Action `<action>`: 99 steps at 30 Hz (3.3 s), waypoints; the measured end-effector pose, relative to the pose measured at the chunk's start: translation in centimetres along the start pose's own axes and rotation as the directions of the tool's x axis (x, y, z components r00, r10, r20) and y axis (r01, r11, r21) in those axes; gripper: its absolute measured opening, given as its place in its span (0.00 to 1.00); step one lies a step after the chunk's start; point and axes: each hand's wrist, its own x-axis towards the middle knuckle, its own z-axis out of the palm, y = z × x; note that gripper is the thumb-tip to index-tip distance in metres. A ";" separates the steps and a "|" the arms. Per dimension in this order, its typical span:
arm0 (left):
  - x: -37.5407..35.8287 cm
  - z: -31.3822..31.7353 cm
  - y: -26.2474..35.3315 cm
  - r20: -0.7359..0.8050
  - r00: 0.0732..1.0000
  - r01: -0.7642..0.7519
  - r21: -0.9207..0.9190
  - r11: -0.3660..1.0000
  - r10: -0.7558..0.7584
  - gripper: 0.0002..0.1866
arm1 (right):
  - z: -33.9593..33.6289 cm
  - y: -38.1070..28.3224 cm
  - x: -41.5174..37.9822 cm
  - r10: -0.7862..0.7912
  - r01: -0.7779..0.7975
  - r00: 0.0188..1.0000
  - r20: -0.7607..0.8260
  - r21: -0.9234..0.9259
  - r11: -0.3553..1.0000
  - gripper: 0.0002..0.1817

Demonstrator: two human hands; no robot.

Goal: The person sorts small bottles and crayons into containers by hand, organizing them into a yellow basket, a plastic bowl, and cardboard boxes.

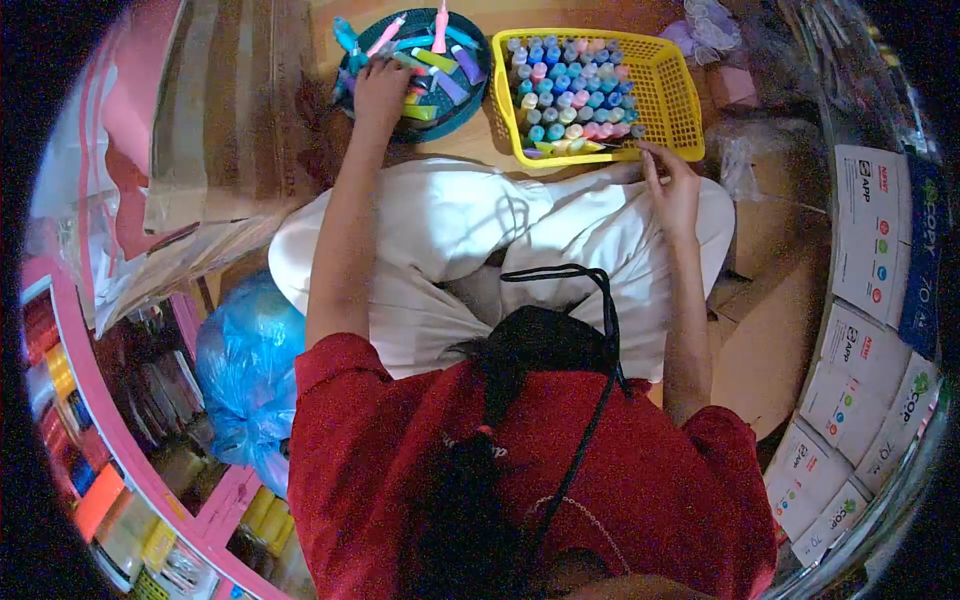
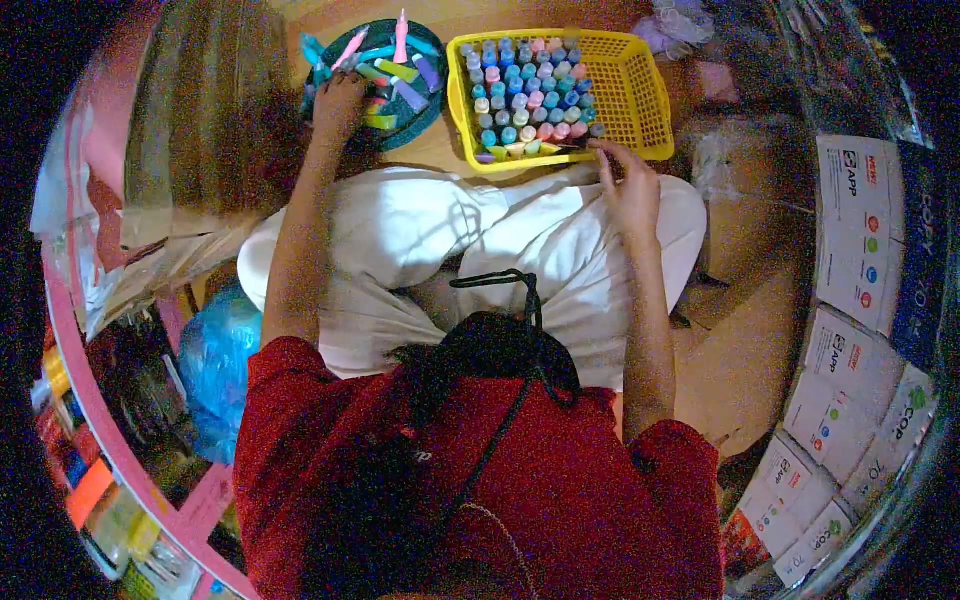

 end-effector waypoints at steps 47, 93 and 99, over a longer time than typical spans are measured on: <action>-3.4 -8.8 20.2 -0.257 0.966 -0.244 -0.840 0.485 0.042 0.06 | -0.3 3.8 3.2 -0.058 0.121 0.970 0.238 -0.260 0.958 0.11; -3.4 -8.0 20.2 -0.264 0.963 -0.261 -0.847 0.463 0.060 0.08 | 4.6 13.1 8.6 0.115 0.047 0.871 0.478 -0.314 0.948 0.20; -3.4 -8.0 20.2 -0.265 0.962 -0.267 -0.845 0.464 0.071 0.07 | 5.0 12.1 9.9 0.188 0.053 0.832 0.522 -0.411 0.910 0.21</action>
